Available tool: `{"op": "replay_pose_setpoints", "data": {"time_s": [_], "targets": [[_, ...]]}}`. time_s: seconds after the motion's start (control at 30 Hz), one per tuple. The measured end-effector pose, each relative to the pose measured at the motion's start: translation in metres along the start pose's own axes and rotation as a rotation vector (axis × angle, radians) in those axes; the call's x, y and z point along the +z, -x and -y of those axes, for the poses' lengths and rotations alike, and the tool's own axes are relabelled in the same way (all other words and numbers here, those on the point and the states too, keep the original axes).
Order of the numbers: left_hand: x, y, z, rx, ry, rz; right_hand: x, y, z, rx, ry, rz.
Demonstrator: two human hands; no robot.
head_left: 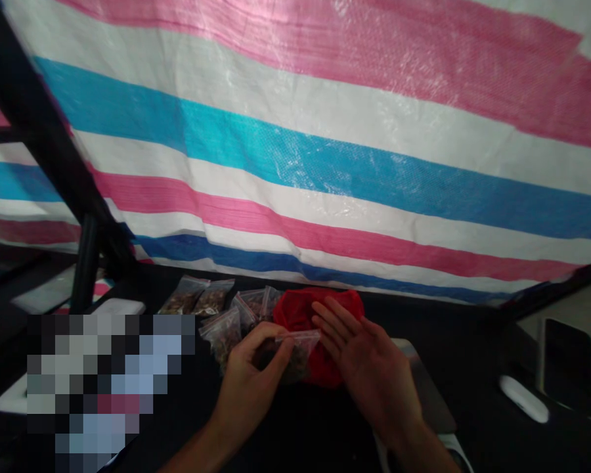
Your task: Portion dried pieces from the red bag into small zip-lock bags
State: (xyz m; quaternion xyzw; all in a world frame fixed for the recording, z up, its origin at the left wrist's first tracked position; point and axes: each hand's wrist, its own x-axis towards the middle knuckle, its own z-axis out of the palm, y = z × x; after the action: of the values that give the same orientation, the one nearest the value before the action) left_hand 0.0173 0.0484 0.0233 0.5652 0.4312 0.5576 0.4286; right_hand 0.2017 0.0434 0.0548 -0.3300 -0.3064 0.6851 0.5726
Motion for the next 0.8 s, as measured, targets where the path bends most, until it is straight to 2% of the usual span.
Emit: {"op": "replay_pose_setpoints", "data": {"time_s": [0.13, 0.2, 0.33, 0.53, 0.67, 0.8], "targets": [[0.002, 0.004, 0.001, -0.006, 0.023, 0.043, -0.001, 0.001, -0.014, -0.163, 0.442, -0.097], [0.004, 0.005, 0.003, -0.045, 0.043, 0.073, 0.001, 0.003, -0.02, -0.244, 0.584, -0.134], [0.005, 0.005, 0.004, -0.107, 0.085, 0.096, 0.007, 0.005, -0.024, -0.31, 0.627, -0.175], [0.005, 0.006, 0.003, -0.102, 0.064, 0.132, 0.01, 0.008, -0.025, -0.366, 0.755, -0.158], [0.005, 0.007, 0.001, -0.106, 0.038, 0.142, 0.012, 0.011, -0.029, -0.465, 0.902, -0.18], [0.005, 0.008, 0.001, -0.08, -0.006, 0.162, 0.012, 0.013, -0.033, -0.514, 0.956, -0.151]]}}
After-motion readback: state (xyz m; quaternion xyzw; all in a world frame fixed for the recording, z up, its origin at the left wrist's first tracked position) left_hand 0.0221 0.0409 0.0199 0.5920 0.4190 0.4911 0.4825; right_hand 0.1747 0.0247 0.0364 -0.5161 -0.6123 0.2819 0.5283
